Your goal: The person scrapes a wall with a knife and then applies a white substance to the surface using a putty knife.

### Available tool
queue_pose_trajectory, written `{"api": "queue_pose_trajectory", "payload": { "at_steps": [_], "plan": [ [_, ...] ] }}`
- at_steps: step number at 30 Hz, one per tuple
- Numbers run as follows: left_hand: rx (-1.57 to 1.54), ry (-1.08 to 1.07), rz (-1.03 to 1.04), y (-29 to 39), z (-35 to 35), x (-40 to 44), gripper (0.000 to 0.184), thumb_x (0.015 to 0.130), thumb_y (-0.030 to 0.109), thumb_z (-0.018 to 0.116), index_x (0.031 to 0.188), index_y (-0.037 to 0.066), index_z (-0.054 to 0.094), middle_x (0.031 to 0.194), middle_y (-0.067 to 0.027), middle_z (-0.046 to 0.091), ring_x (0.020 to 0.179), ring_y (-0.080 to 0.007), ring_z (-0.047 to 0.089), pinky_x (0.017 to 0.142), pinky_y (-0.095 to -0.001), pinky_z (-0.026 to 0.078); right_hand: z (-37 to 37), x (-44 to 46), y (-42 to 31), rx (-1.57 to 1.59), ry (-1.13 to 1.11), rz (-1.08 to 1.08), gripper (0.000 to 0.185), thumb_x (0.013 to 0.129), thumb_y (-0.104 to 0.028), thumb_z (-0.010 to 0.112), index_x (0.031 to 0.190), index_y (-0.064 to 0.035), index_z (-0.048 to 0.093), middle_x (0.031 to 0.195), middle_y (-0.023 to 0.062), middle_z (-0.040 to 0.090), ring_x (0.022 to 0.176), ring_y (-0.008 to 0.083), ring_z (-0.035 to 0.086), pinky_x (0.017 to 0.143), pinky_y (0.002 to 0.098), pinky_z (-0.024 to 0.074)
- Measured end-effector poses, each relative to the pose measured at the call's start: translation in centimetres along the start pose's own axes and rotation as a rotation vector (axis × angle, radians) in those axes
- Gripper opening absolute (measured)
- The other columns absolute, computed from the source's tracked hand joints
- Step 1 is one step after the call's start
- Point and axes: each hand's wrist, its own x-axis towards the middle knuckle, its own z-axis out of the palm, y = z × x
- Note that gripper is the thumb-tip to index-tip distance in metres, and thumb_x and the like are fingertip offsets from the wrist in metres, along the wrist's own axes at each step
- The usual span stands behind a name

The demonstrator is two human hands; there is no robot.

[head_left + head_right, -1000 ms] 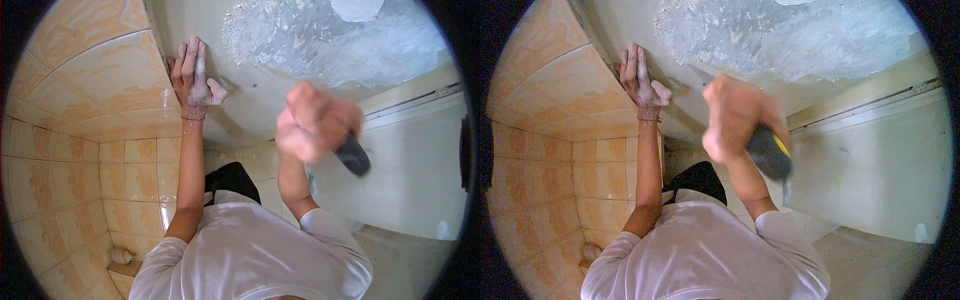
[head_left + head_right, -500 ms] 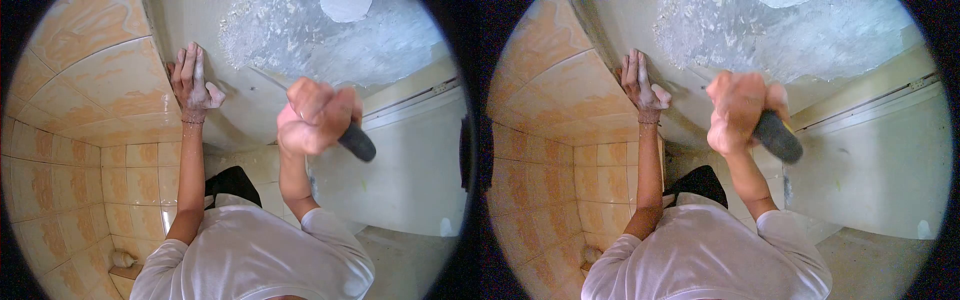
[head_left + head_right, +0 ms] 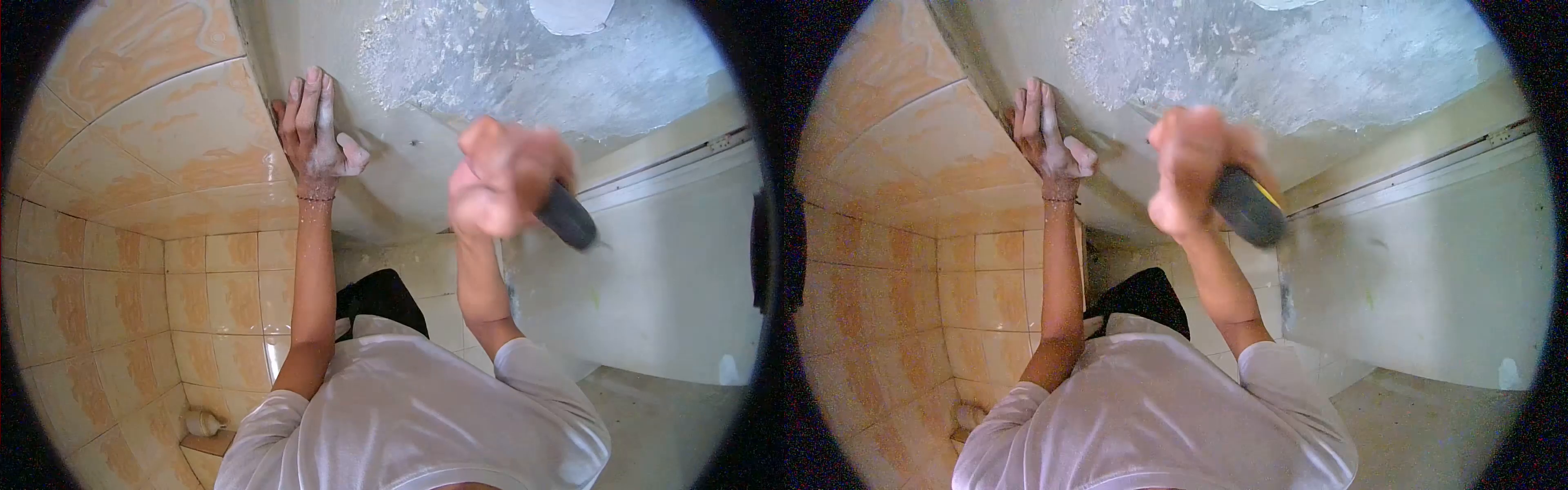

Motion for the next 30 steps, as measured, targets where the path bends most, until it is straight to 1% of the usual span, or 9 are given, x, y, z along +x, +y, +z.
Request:
{"api": "queue_pose_trajectory", "payload": {
  "at_steps": [4, 5, 8, 13, 20, 24, 26, 28, 30],
  "plan": [
    [0.015, -0.008, -0.006, 0.1, -0.2, -0.1, 0.064, 0.085, 0.038, 0.031, 0.131, -0.004, 0.047, 0.136, -0.0184, 0.045, 0.124, -0.0382, 0.042, 0.104, -0.0477, 0.033, -1.6, 0.9, 0.4, 0.134, 0.004, -0.144, 0.024, 0.070, -0.002, 0.052, 0.063, -0.0097, 0.031, 0.046, -0.0013, 0.027, 0.037, 0.0106, 0.023, 0.037, 0.0280, 0.0247],
    [0.009, -0.012, -0.008, 0.3, -0.3, -0.2, 0.064, 0.085, 0.038, 0.031, 0.131, -0.004, 0.047, 0.136, -0.0184, 0.045, 0.124, -0.0382, 0.042, 0.104, -0.0477, 0.033, -2.2, 2.1, -0.1, 0.247, -0.537, -0.179, 0.019, 0.071, -0.002, 0.053, 0.071, -0.0084, 0.035, 0.047, -0.0002, 0.028, 0.038, 0.0118, 0.027, 0.037, 0.0282, 0.0262],
    [0.017, -0.006, 0.002, 0.2, -0.4, -0.3, 0.065, 0.087, 0.041, 0.030, 0.131, -0.004, 0.047, 0.136, -0.0184, 0.045, 0.124, -0.0386, 0.042, 0.104, -0.0475, 0.033, -1.3, 1.3, -0.8, 0.128, -0.169, -0.214, 0.019, 0.074, -0.001, 0.052, 0.078, -0.0070, 0.035, 0.047, 0.0000, 0.029, 0.038, 0.0120, 0.027, 0.037, 0.0283, 0.0263],
    [0.001, 0.004, 0.004, 0.0, -0.1, -0.2, 0.072, 0.089, 0.050, 0.027, 0.131, -0.005, 0.046, 0.136, -0.0187, 0.044, 0.124, -0.0396, 0.042, 0.104, -0.0477, 0.033, -0.3, 0.6, -0.6, 0.050, -0.023, 0.003, 0.020, 0.078, 0.002, 0.050, 0.071, -0.0088, 0.034, 0.046, -0.0004, 0.026, 0.038, 0.0098, 0.023, 0.038, 0.0287, 0.0235],
    [0.030, -0.031, 0.004, 0.0, -0.4, -0.1, 0.071, 0.089, 0.049, 0.029, 0.131, -0.005, 0.046, 0.136, -0.0200, 0.045, 0.123, -0.0410, 0.042, 0.103, -0.0488, 0.035, -1.2, 2.0, -3.9, 0.543, -0.023, 0.059, 0.025, 0.086, -0.007, 0.051, 0.067, -0.0102, 0.035, 0.051, -0.0039, 0.021, 0.040, 0.0085, 0.021, 0.038, 0.0281, 0.0217],
    [0.011, -0.013, 0.011, 0.3, -0.5, -0.3, 0.067, 0.088, 0.044, 0.029, 0.131, -0.005, 0.047, 0.136, -0.0193, 0.045, 0.123, -0.0406, 0.042, 0.104, -0.0483, 0.034, 1.2, 0.6, 1.0, 0.153, -0.035, 0.302, 0.027, 0.087, -0.010, 0.052, 0.068, -0.0113, 0.033, 0.051, -0.0040, 0.021, 0.041, 0.0077, 0.019, 0.040, 0.0252, 0.0197],
    [0.033, 0.013, 0.022, -0.1, -0.1, 0.2, 0.066, 0.088, 0.043, 0.029, 0.131, -0.004, 0.047, 0.136, -0.0189, 0.045, 0.123, -0.0405, 0.043, 0.104, -0.0480, 0.034, -0.2, 0.7, -0.3, 0.116, -0.043, 0.185, 0.027, 0.089, -0.012, 0.051, 0.068, -0.0114, 0.033, 0.049, -0.0039, 0.020, 0.040, 0.0073, 0.020, 0.040, 0.0256, 0.0205],
    [0.030, -0.029, 0.004, 0.1, -0.4, -0.2, 0.066, 0.088, 0.043, 0.030, 0.131, -0.004, 0.047, 0.136, -0.0181, 0.045, 0.124, -0.0400, 0.042, 0.104, -0.0475, 0.033, -1.2, 1.8, -3.2, 0.287, -0.387, -0.112, 0.030, 0.090, -0.015, 0.051, 0.067, -0.0114, 0.033, 0.047, -0.0036, 0.022, 0.038, 0.0081, 0.021, 0.039, 0.0269, 0.0236],
    [0.013, -0.022, -0.002, 0.0, -0.2, -0.2, 0.066, 0.088, 0.043, 0.029, 0.131, -0.004, 0.047, 0.136, -0.0176, 0.045, 0.124, -0.0396, 0.043, 0.103, -0.0474, 0.034, -0.4, 1.4, -3.1, 0.469, -0.193, 0.086, 0.031, 0.089, -0.014, 0.051, 0.066, -0.0120, 0.031, 0.045, -0.0026, 0.023, 0.037, 0.0095, 0.019, 0.039, 0.0281, 0.0231]
  ]
}}
